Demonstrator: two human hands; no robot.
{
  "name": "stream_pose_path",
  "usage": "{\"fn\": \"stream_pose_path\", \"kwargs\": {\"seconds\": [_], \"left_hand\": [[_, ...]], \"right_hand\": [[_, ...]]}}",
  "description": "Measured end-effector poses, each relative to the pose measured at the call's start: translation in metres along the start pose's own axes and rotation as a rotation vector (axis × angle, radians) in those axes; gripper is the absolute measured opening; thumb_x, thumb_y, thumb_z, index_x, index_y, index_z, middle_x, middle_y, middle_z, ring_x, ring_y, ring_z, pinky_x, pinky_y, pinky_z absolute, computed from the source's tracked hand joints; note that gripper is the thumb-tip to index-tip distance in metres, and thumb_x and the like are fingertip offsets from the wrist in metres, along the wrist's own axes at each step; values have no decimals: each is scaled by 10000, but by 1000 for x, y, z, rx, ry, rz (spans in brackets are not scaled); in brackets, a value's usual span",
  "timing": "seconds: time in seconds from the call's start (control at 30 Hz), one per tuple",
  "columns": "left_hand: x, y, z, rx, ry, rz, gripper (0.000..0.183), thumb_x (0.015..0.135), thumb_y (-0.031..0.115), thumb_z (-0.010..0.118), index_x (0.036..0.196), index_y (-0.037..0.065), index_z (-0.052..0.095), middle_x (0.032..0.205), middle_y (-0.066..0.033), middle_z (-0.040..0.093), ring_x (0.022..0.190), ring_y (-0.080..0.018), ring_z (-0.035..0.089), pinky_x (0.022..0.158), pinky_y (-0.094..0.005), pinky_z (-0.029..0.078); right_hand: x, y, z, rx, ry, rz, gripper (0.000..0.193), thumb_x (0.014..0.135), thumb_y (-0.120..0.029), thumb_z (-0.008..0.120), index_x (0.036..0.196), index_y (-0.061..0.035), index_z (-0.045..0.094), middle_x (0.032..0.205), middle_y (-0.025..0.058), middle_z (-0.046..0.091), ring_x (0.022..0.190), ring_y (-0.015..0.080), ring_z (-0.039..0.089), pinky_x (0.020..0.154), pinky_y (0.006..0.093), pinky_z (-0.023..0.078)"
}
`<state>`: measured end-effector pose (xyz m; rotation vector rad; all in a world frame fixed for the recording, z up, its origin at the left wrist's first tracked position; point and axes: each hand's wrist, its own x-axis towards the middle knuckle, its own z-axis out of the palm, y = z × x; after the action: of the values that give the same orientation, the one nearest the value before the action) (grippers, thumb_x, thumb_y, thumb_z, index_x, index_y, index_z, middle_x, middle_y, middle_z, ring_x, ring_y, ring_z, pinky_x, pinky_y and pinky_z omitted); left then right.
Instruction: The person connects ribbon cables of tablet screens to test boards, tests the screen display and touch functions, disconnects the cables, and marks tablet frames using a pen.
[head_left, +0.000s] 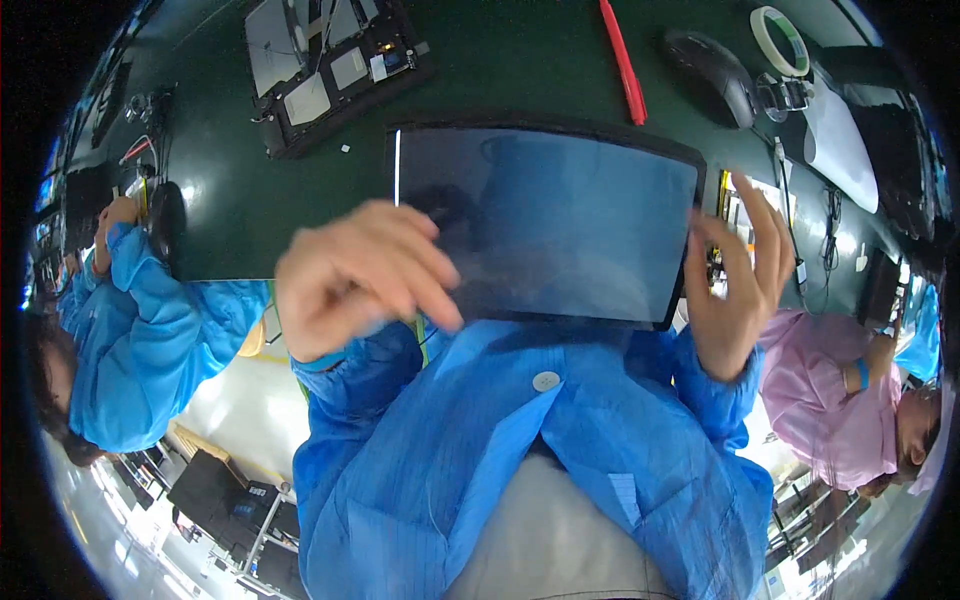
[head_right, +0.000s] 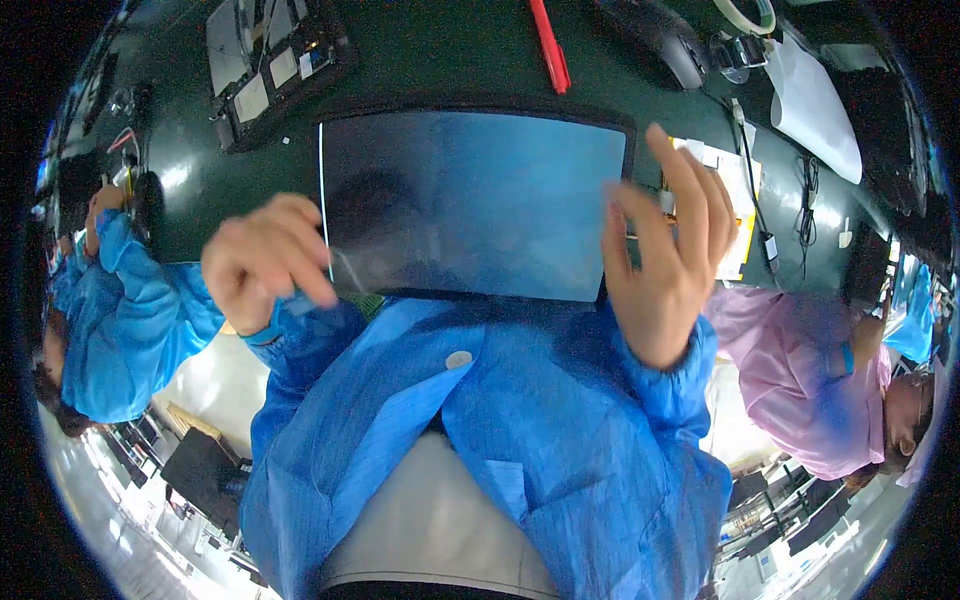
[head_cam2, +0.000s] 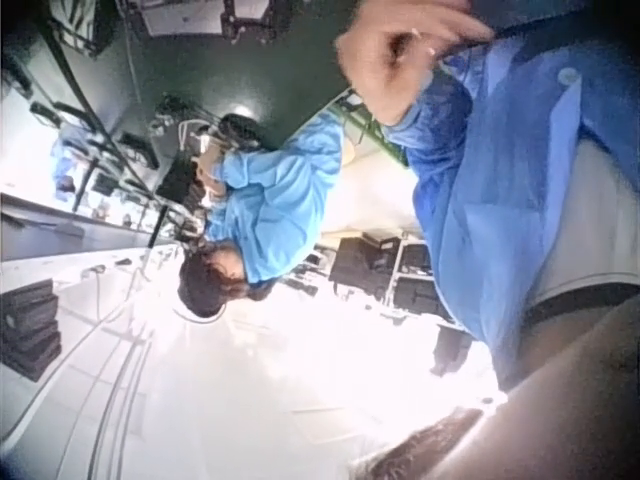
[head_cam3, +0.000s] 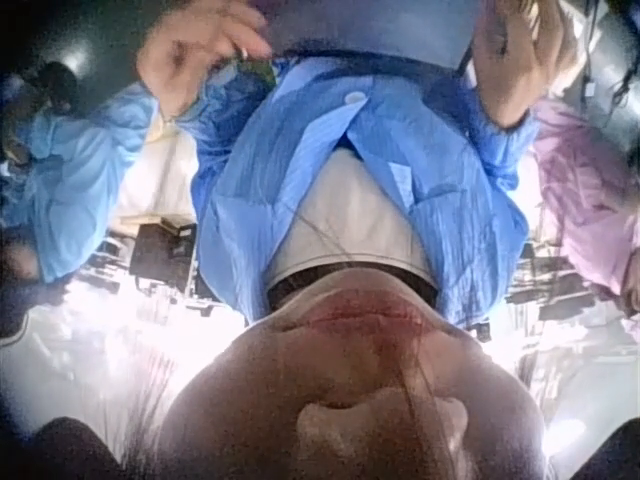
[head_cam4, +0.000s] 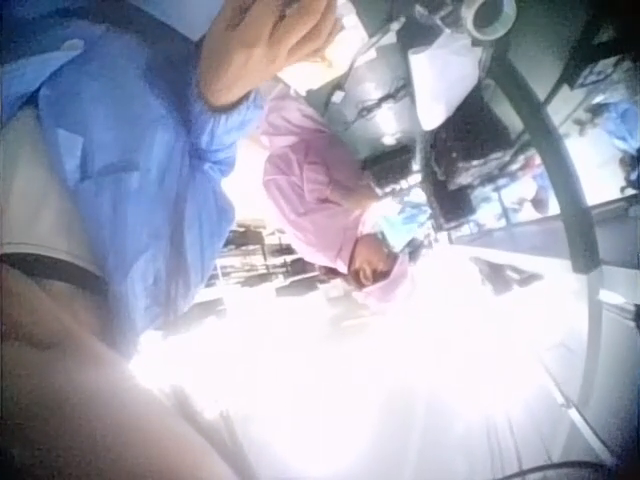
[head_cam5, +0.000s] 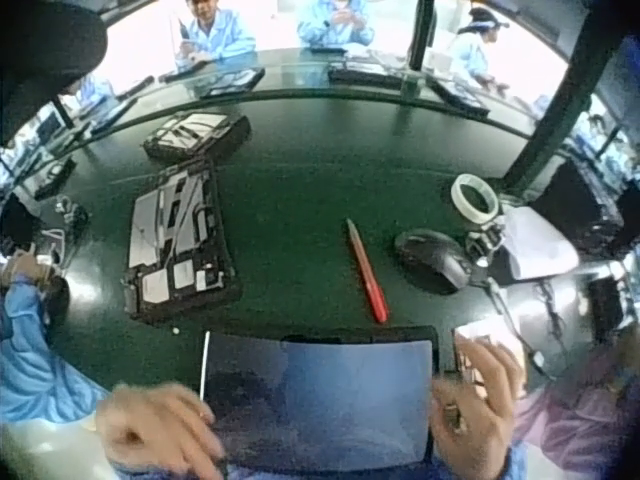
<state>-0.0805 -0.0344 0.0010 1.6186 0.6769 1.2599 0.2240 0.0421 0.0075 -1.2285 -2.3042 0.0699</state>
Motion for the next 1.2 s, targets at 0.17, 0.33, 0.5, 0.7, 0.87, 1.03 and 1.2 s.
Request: {"fn": "stream_pose_path", "kwargs": {"seconds": [0.17,0.33,0.5,0.7,0.87,1.03,1.2], "left_hand": [[0,-22,-7,579,726,-403,238,909,167,486,1057,13,591,1097,-157,629,1046,-246,581,944,-357,404],[5,-16,-1,636,731,-484,336,908,165,470,1190,10,568,1201,-114,587,1142,-243,523,998,-321,360],[1,-22,15,545,733,-529,305,920,119,426,1158,18,590,1209,-143,572,1167,-273,505,998,-331,357],[-2,-28,25,399,730,-406,400,983,273,340,1098,11,619,1242,-133,554,1155,-245,498,1019,-322,315],[-6,-29,20,365,701,-416,338,954,190,398,1202,26,556,1276,-124,531,1172,-246,490,1012,-303,335],[-9,-28,19,566,581,-504,377,904,61,453,1277,22,486,1310,-127,497,1233,-242,453,1030,-311,334],[-6,-41,19,626,640,-611,520,868,40,511,1370,33,373,1406,-133,397,1299,-250,378,1081,-325,287]], "right_hand": [[-18,3,-1,340,-146,-101,209,597,-11,733,762,-99,640,1046,84,628,926,271,552,811,388,398],[-42,8,21,398,24,-107,233,622,-14,720,826,-85,633,1022,130,617,881,308,537,756,416,395],[-47,5,22,489,73,-70,213,627,54,639,809,-55,662,990,147,612,847,312,522,724,397,420],[-55,-6,20,501,128,-32,220,639,86,595,802,-51,651,946,155,607,871,291,577,726,374,468],[-55,-4,20,524,134,-13,295,652,109,572,874,-54,677,984,153,601,888,283,578,721,364,480],[-52,-1,20,533,74,-22,352,662,84,573,953,-69,698,1011,142,597,895,293,530,772,380,433],[-52,3,31,519,85,-90,368,660,53,612,987,-91,702,1016,133,605,860,301,523,771,394,413]]}}
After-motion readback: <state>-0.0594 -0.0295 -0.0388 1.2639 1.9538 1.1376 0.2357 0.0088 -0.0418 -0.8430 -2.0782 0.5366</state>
